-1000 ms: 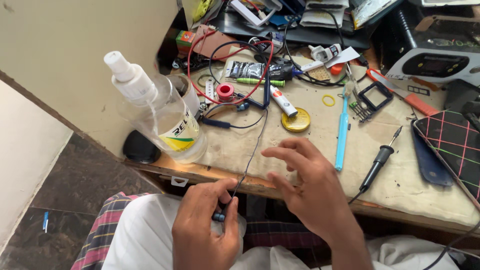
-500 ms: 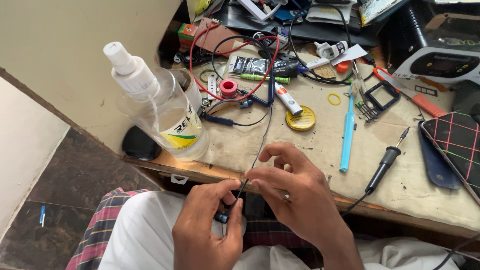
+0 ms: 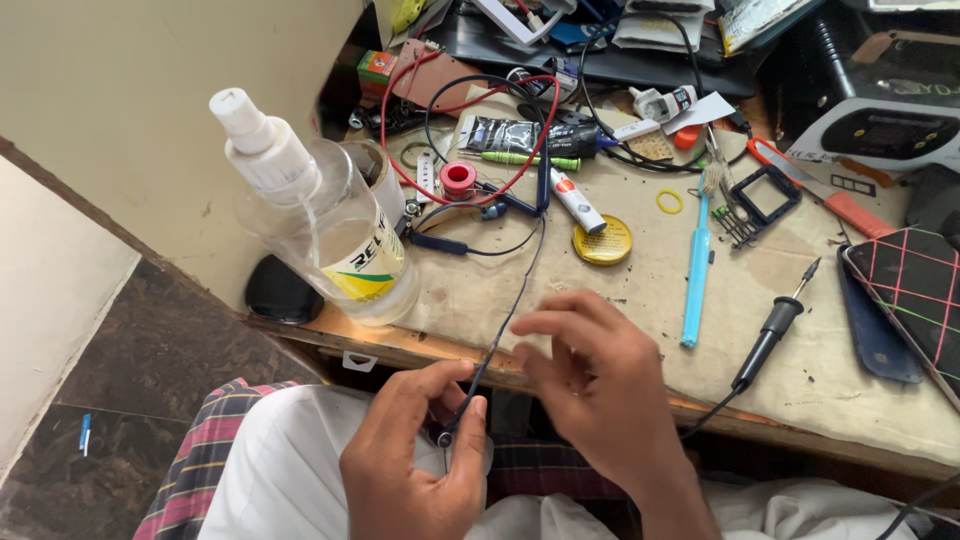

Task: The person repairs a thin wire at a cluttered workbench. They hold the wire against the mat, use a lighter on its end, apply solder with a soldering iron, twist the wire strands, and finish by working on the wire with a blue plastic spudger.

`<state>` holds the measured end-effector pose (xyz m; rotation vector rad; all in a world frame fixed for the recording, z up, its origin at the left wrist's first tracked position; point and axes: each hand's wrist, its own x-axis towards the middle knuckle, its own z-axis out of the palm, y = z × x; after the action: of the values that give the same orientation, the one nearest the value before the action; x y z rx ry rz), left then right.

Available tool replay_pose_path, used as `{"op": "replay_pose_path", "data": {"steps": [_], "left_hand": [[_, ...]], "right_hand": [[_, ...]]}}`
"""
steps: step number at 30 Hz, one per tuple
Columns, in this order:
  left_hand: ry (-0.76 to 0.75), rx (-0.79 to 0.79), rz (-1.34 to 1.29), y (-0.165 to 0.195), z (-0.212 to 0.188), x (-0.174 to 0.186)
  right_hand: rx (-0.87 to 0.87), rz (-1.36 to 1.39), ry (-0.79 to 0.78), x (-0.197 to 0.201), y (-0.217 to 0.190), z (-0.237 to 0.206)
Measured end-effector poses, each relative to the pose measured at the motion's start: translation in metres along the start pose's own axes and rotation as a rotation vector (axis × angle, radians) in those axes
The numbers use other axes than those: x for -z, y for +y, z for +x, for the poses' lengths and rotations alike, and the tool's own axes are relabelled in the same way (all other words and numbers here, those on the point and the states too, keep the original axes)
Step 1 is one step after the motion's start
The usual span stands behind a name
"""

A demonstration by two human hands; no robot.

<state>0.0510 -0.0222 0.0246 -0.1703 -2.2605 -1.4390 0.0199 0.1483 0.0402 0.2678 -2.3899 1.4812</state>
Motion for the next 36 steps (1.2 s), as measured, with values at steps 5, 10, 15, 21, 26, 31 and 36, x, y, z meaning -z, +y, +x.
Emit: {"op": "replay_pose_path", "data": {"steps": [5,10,15,21,26,31,36], "left_hand": [[0.008,-0.134,0.108,-0.006,-0.006,0.003],[-0.004,-0.384,0.219,-0.013,-0.012,0.008],[0.042,-0.409,0.232,-0.02,-0.025,0.015],[0.026,-0.426,0.242,-0.037,-0.039,0.023],[0.023,-0.287,0.167,-0.049,-0.043,0.029],[-0.098,0.1,-0.164,-0.061,-0.048,0.028],[-0.162,0.279,-0.269,-0.08,-0.055,0.023]], "right_hand": [[-0.661,0.513,-0.204,-0.002,0.008,-0.002],[-0.708,0.85,-0.329,-0.01,0.012,-0.013],[-0.761,1.166,-0.292,-0.021,0.009,-0.028],[-0.848,1.418,-0.258,-0.05,0.016,-0.045],[-0.791,1.45,-0.191,-0.072,0.031,-0.054],[-0.794,1.32,-0.066,-0.082,0.035,-0.055],[-0.743,1.287,-0.036,-0.085,0.038,-0.059]]}}
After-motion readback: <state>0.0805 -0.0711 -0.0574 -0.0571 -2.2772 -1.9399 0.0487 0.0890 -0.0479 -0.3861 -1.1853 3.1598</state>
